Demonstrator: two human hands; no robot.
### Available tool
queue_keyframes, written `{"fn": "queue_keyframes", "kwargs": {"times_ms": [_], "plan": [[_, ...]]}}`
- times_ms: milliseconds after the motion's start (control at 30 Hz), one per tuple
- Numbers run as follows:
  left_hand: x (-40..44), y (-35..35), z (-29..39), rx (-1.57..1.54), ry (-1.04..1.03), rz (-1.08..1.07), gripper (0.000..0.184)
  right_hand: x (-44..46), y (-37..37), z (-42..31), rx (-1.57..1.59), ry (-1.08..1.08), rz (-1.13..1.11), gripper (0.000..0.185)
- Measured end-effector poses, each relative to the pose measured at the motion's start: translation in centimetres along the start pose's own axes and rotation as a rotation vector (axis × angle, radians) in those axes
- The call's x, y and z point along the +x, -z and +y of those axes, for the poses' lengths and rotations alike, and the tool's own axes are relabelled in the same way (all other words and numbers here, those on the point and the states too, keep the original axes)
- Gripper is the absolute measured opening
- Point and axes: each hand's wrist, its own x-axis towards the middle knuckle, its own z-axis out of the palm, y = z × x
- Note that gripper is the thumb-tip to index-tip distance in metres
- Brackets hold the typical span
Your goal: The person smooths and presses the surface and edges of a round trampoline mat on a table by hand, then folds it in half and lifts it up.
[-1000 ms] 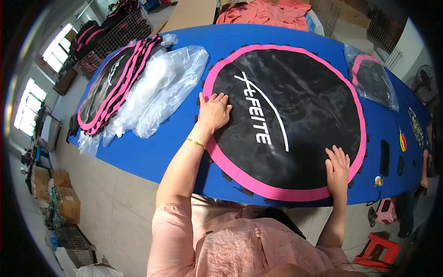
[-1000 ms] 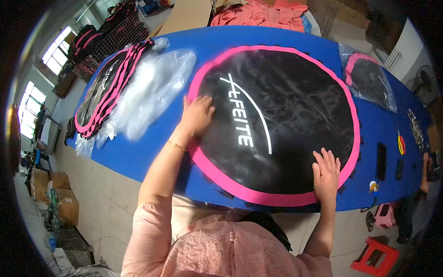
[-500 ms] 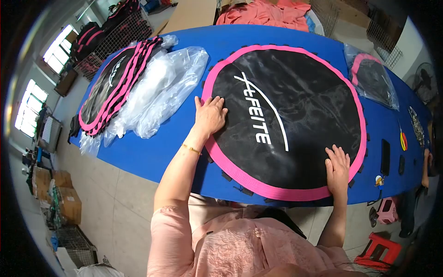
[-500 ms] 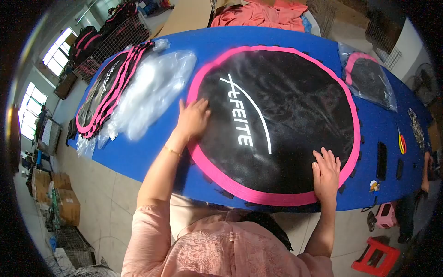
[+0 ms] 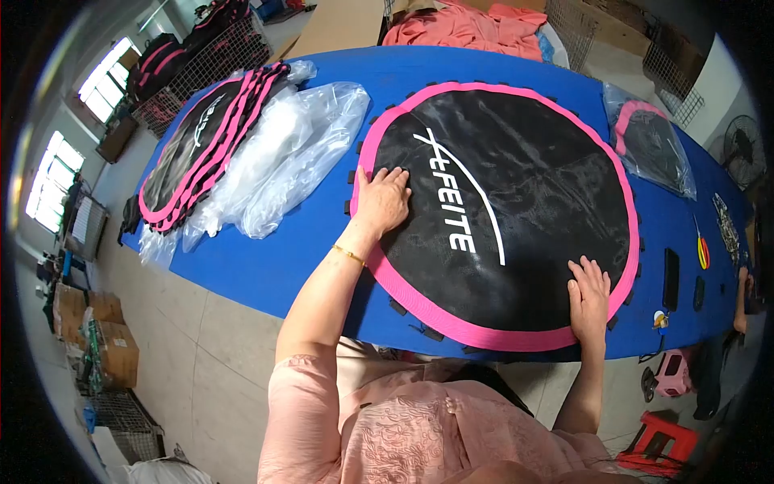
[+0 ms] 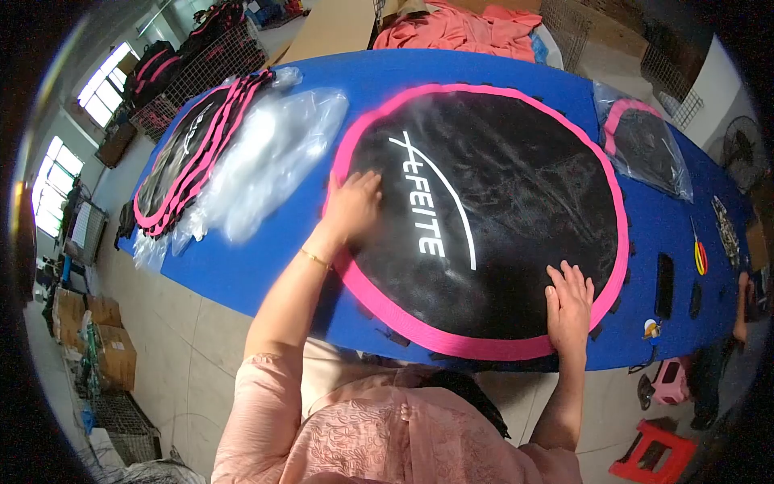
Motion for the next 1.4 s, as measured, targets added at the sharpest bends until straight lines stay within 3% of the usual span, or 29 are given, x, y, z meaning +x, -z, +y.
{"fn": "queue_keyframes", "kwargs": {"times_ms": [467,733,1000,1267,1400], "plan": [[-7.8,3.7,-0.4,0.076,-0.05,-0.023,0.044,-0.1,0.2,-0.3,0.025,0.005,0.014,0.037],[-3.9,1.8,-2.3,0.035,0.042,0.01,0.045,-0.2,-0.1,0.0,-0.005,0.018,0.015,0.037],[-7.8,3.5,-0.5,0.081,-0.009,-0.049,0.046,-0.1,0.0,-0.2,0.028,0.012,0.014,0.038],[-2.5,1.5,-2.8,0.015,0.091,-0.047,0.047,-0.2,-0.1,0.2,-0.001,0.014,0.012,0.037],[-3.7,2.4,-1.6,0.005,0.068,-0.083,0.046,-0.2,-0.1,0.2,0.015,0.007,0.015,0.037]]}}
